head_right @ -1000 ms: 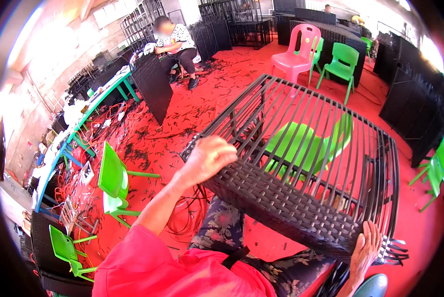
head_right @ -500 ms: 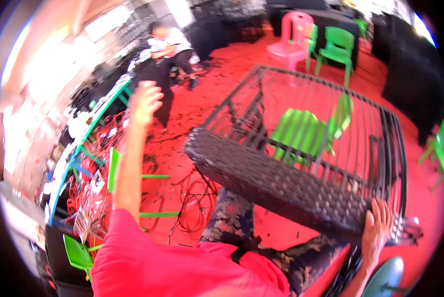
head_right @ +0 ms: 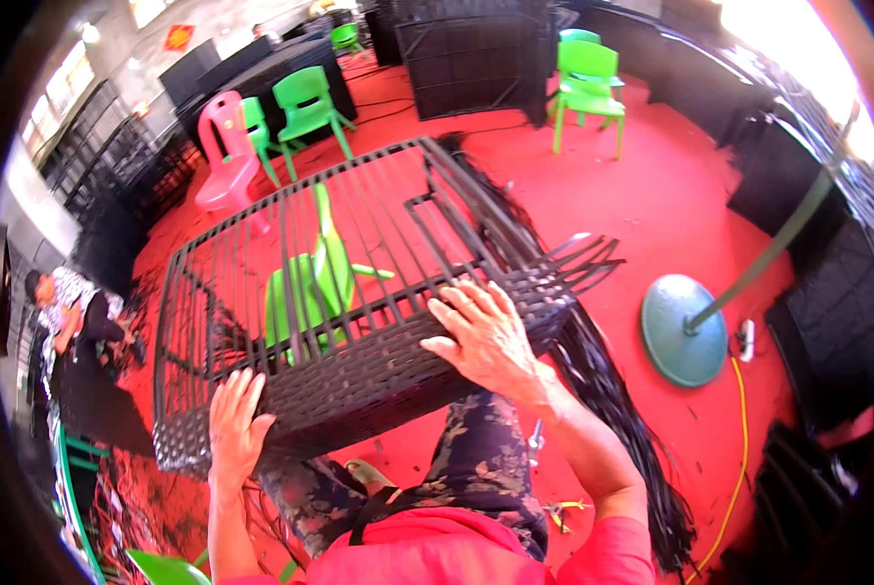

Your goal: The person weaves plastic strips through the metal frame of a piece of furniture by hand.

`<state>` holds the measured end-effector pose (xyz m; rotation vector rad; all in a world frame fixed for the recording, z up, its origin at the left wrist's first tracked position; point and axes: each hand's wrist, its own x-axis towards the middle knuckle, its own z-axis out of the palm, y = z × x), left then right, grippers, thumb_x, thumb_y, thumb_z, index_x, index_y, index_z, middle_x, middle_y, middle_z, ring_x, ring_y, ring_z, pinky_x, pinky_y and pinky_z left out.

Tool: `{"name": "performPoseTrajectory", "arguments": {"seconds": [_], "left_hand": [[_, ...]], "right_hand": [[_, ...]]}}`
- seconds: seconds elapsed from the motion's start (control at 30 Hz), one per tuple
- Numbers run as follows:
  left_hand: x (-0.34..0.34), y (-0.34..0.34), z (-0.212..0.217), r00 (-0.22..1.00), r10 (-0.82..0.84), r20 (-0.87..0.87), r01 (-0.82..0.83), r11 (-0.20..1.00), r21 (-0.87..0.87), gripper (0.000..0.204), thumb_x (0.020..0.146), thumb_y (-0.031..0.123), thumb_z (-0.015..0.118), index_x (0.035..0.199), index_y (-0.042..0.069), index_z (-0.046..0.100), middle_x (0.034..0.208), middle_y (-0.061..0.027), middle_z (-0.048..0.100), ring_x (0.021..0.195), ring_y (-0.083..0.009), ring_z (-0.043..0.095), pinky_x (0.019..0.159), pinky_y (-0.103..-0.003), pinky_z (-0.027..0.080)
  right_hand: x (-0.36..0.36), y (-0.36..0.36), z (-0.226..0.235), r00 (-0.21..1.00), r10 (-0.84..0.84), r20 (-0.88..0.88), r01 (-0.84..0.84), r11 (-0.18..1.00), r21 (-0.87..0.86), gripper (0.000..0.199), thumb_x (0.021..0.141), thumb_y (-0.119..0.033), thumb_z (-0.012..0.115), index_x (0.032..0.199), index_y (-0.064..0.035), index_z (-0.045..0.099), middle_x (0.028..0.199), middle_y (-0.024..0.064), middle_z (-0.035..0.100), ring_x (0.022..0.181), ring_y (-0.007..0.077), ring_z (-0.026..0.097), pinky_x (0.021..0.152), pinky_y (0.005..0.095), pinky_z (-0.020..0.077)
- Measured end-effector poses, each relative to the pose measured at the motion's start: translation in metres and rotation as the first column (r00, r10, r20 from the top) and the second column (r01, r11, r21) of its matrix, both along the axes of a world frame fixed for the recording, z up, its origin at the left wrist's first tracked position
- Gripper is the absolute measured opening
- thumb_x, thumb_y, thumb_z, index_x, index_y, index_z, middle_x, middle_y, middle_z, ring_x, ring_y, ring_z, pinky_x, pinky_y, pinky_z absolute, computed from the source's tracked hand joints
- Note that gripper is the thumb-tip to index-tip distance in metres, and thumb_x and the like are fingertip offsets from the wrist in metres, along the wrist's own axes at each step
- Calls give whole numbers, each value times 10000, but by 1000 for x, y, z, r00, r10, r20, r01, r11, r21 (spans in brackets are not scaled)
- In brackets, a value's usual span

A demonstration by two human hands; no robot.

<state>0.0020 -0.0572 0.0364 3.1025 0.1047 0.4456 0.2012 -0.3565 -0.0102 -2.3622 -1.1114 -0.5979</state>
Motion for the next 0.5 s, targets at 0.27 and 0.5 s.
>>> {"name": "performPoseTrajectory", "arguments": {"seconds": [0.27, 0.5], "left_hand": [[-2, 0, -3, 997, 42, -70, -45, 998, -46, 673, 856, 569, 307, 1235, 34, 463, 1229, -178, 464, 1173, -352, 389, 1019, -459, 233], [-1, 4, -7, 991, 60, -122, -63, 998, -17, 622, 895, 514, 294, 1264, 33, 433, 1273, -161, 441, 1216, -313, 365, 1044, -435, 199]], "right_hand": [[25, -61, -1, 974, -226, -36, 223, 972, -69, 570, 838, -461, 471, 1181, -6, 494, 1234, 115, 488, 1207, 250, 392, 1034, 431, 214], [21, -73, -36, 943, -328, 56, 317, 936, 155, 449, 859, -345, 479, 1184, -36, 506, 1264, 105, 459, 1229, 264, 370, 1049, 445, 167]]}}
